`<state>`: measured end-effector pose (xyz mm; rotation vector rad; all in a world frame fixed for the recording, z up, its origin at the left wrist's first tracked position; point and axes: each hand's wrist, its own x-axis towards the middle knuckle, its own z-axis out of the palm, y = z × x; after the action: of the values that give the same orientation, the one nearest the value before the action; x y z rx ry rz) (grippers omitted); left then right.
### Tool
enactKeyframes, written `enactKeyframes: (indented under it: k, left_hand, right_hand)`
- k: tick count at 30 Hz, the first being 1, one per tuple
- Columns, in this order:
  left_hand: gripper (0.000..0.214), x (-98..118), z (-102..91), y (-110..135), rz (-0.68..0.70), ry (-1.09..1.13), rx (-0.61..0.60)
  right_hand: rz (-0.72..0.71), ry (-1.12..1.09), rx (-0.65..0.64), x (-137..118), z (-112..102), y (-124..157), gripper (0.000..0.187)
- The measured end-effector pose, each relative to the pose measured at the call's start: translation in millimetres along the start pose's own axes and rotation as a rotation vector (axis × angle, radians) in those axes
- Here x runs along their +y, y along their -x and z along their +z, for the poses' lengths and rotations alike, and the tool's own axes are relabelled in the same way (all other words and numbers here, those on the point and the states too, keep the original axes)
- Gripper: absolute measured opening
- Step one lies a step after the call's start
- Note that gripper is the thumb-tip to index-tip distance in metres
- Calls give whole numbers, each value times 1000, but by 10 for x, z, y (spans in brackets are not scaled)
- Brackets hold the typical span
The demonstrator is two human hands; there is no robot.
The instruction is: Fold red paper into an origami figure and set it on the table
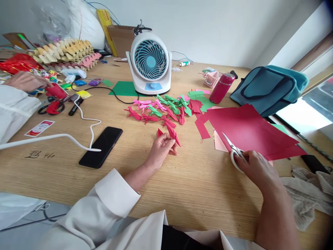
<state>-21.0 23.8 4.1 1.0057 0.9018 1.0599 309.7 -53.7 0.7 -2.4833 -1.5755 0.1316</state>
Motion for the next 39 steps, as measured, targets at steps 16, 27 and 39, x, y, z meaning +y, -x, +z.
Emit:
enactKeyframes:
  k: [16,27,39]
  left_hand:
    - [21,128,16,43,-10,52,1]
    - [18,164,35,61,-45,81,-4]
    - [17,190,50,77,-82,87,6]
  right_hand:
    - [-311,-1065,-1022,-1109,30,621,51]
    - [-430,-970,-989,-1091,79,644,53]
    - [-415,-947,-980,-1130,64,670,49]
